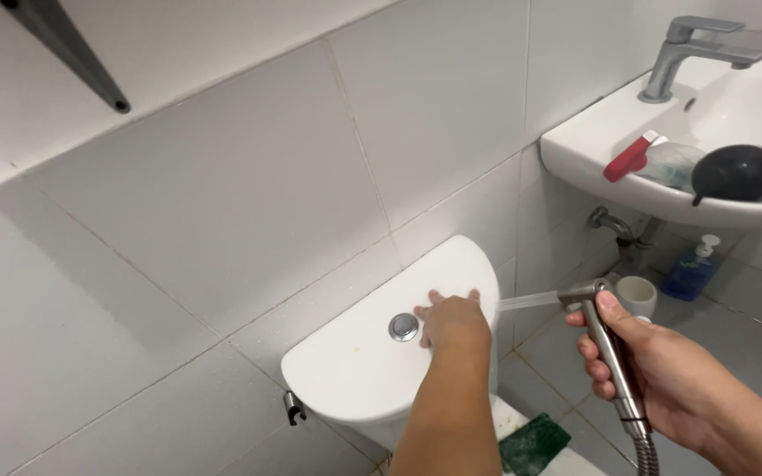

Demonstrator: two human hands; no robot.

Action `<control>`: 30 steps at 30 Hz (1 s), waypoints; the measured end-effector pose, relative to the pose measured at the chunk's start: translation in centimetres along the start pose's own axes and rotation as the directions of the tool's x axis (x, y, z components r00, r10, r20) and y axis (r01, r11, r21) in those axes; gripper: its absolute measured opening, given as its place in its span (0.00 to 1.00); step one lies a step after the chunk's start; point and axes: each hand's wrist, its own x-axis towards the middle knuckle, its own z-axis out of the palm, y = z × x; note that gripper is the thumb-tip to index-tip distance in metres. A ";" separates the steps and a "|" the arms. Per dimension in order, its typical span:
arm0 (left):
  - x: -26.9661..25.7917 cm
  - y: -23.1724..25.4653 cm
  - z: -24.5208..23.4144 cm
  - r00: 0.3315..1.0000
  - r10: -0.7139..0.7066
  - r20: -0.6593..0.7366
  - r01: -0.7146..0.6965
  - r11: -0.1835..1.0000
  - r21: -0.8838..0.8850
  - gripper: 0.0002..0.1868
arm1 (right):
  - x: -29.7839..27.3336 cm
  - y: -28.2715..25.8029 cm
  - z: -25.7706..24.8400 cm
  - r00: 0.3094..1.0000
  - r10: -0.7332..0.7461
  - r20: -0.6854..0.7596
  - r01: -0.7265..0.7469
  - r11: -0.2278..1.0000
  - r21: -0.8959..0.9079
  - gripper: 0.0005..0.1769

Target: Cleaning the exterior of a toilet, the tank, and the surrounding floor area using a bidet sprayer and a sponge.

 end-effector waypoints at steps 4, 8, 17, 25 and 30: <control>0.7 1.1 0.6 0.998 -0.059 -0.036 0.057 0.997 -0.051 0.48 | 1.6 -2.9 -1.1 0.999 0.031 0.023 -0.031 0.999 0.018 0.35; 1.0 1.3 0.5 0.995 -0.103 -0.004 0.103 0.995 0.009 0.48 | 3.2 -5.0 -2.0 0.997 0.066 0.044 -0.064 0.997 -0.038 0.35; -0.9 2.1 0.4 0.988 -0.144 -0.056 0.145 0.990 -0.001 0.43 | 5.4 -7.7 -2.6 0.981 0.111 0.159 -0.102 0.993 -0.064 0.34; -1.9 3.0 0.3 0.984 -0.151 -0.100 0.159 0.984 0.076 0.56 | 6.8 -9.1 -3.7 0.973 0.157 0.167 -0.146 0.987 -0.071 0.32; -2.3 3.3 0.4 0.981 -0.157 -0.114 0.166 0.983 0.075 0.65 | 8.0 -9.0 -4.5 0.970 0.120 0.212 -0.115 0.993 -0.035 0.32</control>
